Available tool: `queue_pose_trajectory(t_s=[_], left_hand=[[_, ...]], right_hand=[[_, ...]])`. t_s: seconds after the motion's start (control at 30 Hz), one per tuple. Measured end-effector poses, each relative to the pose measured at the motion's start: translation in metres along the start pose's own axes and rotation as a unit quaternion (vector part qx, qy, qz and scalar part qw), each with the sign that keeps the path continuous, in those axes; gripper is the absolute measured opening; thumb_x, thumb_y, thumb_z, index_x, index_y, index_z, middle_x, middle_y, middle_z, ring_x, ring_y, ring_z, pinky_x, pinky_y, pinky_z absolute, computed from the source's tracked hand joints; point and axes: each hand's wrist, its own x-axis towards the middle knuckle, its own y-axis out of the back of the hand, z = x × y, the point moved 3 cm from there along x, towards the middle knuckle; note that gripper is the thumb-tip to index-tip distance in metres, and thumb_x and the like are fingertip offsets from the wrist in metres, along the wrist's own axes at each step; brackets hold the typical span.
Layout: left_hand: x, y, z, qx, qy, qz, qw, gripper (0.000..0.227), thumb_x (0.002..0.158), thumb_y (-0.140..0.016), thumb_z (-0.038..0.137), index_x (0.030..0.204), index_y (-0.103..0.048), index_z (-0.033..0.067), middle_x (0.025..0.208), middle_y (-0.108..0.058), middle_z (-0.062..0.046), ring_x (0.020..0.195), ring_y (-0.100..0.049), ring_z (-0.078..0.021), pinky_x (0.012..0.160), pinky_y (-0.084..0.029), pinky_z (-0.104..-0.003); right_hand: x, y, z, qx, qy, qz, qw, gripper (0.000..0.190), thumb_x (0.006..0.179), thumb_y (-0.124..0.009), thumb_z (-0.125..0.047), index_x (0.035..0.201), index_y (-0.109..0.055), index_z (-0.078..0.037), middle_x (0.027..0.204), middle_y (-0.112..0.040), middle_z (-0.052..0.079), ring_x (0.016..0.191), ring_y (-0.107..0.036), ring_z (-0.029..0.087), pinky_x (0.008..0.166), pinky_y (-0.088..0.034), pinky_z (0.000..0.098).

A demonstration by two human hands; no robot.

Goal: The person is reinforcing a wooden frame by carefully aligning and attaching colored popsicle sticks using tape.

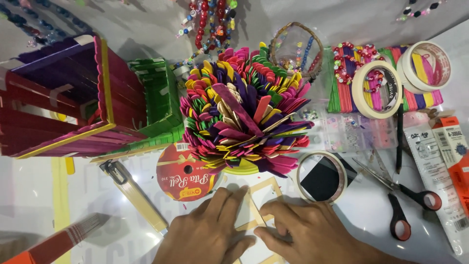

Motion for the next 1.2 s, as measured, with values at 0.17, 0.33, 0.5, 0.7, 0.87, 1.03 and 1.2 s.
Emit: queue_pose_trajectory(t_s=[0.17,0.33,0.5,0.7,0.87,1.03,1.2], left_hand=[[-0.002,0.000,0.000,-0.003,0.033,-0.033,0.999,0.091,0.086,-0.072,0.066,0.153,-0.038,0.0128,0.118,-0.053,-0.004,0.082,-0.072,-0.0212,0.033,-0.059,-0.044],[-0.005,0.007,0.000,-0.025,0.028,-0.002,0.999,0.083,0.091,-0.062,0.067,0.150,-0.041,0.0125,0.116,-0.060,-0.003,0.087,-0.073,-0.0233,0.033,-0.057,-0.045],[-0.010,0.060,0.020,-0.068,0.038,0.139,0.987,0.032,0.097,-0.062,0.053,0.107,-0.064,0.0227,0.083,-0.062,0.008,0.066,-0.066,-0.0097,0.042,-0.051,-0.033],[-0.002,0.074,0.036,-0.423,0.061,0.045,0.903,0.035,0.096,-0.057,0.026,0.126,-0.075,0.0278,0.104,-0.080,0.012,0.070,-0.074,-0.0015,0.061,-0.057,-0.014],[0.012,0.064,0.051,-0.400,-0.030,0.196,0.895,0.036,0.107,-0.046,0.034,0.119,-0.072,0.0119,0.113,-0.081,-0.004,0.089,-0.079,-0.0147,0.081,-0.060,-0.026],[0.014,0.064,0.048,-0.552,0.086,0.157,0.814,0.052,0.097,-0.057,0.052,0.131,-0.072,0.0146,0.111,-0.087,-0.005,0.092,-0.081,-0.0128,0.083,-0.065,-0.028],[0.023,0.053,0.044,-0.573,-0.035,0.221,0.789,0.041,0.105,-0.052,0.034,0.103,-0.078,0.0028,0.092,-0.082,-0.011,0.086,-0.077,-0.0225,0.081,-0.061,-0.033]], right_hand=[[-0.003,-0.003,0.009,0.032,-0.010,-0.002,0.999,0.019,0.081,-0.078,-0.036,0.096,-0.069,-0.028,0.054,-0.060,-0.016,0.044,-0.063,0.010,0.043,-0.052,0.0324],[0.000,0.008,0.009,0.059,0.028,0.005,0.998,0.012,0.082,-0.078,-0.026,0.087,-0.067,-0.026,0.051,-0.055,-0.014,0.045,-0.059,0.007,0.046,-0.050,0.0272],[0.021,0.066,-0.022,0.118,0.170,0.091,0.974,0.014,0.090,-0.072,-0.011,0.079,-0.063,-0.010,0.073,-0.059,0.001,0.061,-0.053,0.018,0.061,-0.046,0.0280],[0.004,0.078,-0.024,0.149,0.243,0.157,0.946,0.004,0.091,-0.070,-0.011,0.091,-0.071,-0.007,0.090,-0.077,0.008,0.066,-0.074,0.016,0.064,-0.062,0.0278],[-0.009,0.071,-0.027,0.140,0.222,0.146,0.954,0.008,0.096,-0.067,-0.020,0.091,-0.068,-0.014,0.086,-0.074,0.003,0.060,-0.067,0.014,0.059,-0.052,0.0263],[-0.009,0.085,-0.028,0.170,0.101,0.185,0.963,0.005,0.086,-0.076,-0.017,0.087,-0.073,-0.021,0.079,-0.079,-0.002,0.064,-0.079,0.003,0.067,-0.057,0.0155],[-0.001,0.077,-0.018,0.218,0.146,0.135,0.955,0.015,0.087,-0.078,-0.024,0.084,-0.076,-0.010,0.081,-0.083,0.002,0.069,-0.084,0.012,0.070,-0.065,0.0218]])
